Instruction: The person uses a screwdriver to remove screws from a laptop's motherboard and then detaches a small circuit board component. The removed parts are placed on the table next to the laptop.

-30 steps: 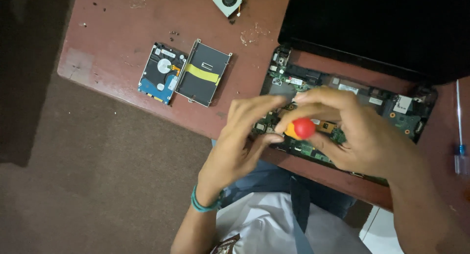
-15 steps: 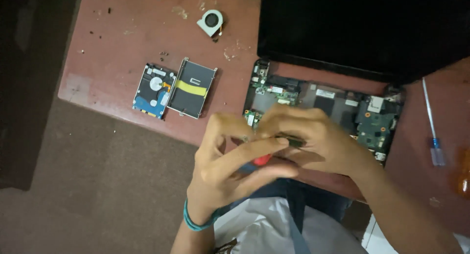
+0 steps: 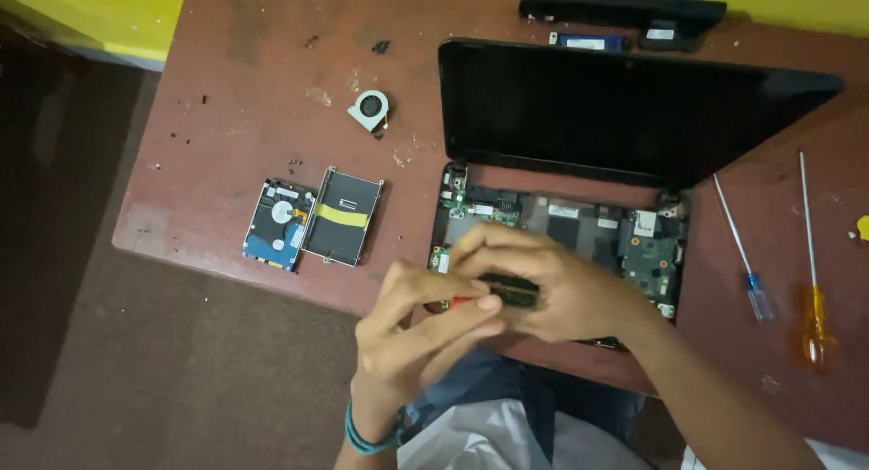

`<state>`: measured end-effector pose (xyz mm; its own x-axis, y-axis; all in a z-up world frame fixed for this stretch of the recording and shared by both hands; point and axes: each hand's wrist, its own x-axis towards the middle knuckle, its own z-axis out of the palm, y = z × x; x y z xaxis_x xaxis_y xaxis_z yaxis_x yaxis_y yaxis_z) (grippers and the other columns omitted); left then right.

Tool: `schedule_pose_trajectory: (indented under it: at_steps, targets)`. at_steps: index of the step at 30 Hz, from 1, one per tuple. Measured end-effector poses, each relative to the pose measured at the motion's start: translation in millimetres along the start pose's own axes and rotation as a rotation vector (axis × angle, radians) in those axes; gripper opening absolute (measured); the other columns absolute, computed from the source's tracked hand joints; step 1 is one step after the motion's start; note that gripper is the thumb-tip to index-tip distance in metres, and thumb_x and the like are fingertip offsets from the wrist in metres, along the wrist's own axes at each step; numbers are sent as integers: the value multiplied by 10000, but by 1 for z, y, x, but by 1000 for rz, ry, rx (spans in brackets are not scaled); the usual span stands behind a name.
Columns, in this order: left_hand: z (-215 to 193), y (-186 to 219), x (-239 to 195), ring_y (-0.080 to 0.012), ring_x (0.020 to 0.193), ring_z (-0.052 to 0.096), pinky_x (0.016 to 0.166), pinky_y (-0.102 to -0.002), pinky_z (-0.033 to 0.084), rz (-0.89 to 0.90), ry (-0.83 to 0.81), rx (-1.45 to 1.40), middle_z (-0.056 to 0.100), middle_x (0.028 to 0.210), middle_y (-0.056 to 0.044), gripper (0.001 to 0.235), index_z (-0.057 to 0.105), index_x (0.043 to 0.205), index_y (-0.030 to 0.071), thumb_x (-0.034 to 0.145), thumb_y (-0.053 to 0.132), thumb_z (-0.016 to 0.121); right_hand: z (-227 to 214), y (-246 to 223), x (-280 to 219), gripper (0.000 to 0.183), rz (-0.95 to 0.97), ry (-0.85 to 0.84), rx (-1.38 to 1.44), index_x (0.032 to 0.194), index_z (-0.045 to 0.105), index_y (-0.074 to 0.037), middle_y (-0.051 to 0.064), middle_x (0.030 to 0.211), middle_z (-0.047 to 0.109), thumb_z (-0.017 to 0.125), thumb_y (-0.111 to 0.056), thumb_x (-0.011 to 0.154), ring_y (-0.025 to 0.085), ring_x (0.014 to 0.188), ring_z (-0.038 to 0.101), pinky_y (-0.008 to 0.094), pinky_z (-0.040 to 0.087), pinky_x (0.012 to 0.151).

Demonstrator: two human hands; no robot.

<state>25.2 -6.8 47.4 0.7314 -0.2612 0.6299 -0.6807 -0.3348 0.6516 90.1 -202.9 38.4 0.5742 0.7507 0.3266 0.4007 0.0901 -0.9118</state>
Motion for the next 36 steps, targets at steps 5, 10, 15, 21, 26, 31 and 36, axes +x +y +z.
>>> schedule_pose_trajectory:
  at_steps: [5,10,15,21,26,31,36]
  targets:
    - [1,-3,-8,-196,896,625,824,-324,441,32,-13,38,737,1210,-112,264,654,1259,151,1037,277,586,-2,2,-3,188,112,7,36,1147,579,-63,78,1006,700,594,-187,1007,198,911,745,299,611,769]
    - [5,-10,-15,-190,921,585,817,-311,475,23,15,-58,703,1147,-91,251,639,1281,132,1053,32,603,-3,5,-5,143,125,-68,98,1150,556,-89,74,1115,614,481,-186,1076,243,1063,664,360,550,918]
    - [10,-6,-14,-149,885,519,738,-239,521,-59,68,3,517,1022,-28,410,701,1201,187,843,322,849,2,4,1,282,-21,28,22,1089,638,-52,75,1021,650,617,-314,985,207,929,680,317,586,825]
    - [4,-2,-12,-261,960,639,914,-382,488,-41,24,12,737,1175,-104,241,639,1274,88,1102,158,486,-4,3,-4,173,165,-55,110,1209,532,-72,78,1054,582,468,-167,1080,188,899,667,295,585,798]
    - [8,-10,-15,-179,922,530,806,-299,470,-85,88,50,565,1047,-43,353,625,1174,175,901,240,840,-5,0,-1,272,-17,-22,40,1228,661,-76,121,1243,600,607,-237,1016,278,1156,618,417,548,994]
    - [10,-11,-18,-178,950,564,809,-275,567,-88,154,9,505,1147,-94,548,462,1217,170,858,234,871,3,7,-3,311,-46,17,-21,1249,680,-85,98,1177,705,683,-236,978,251,1050,700,363,590,916]
    - [0,0,-14,-323,1082,756,945,-421,564,-16,103,-50,728,1173,-218,193,574,1177,62,1086,215,500,2,13,-14,409,295,22,103,1217,505,-84,119,1131,680,516,175,900,221,1200,757,296,640,997]
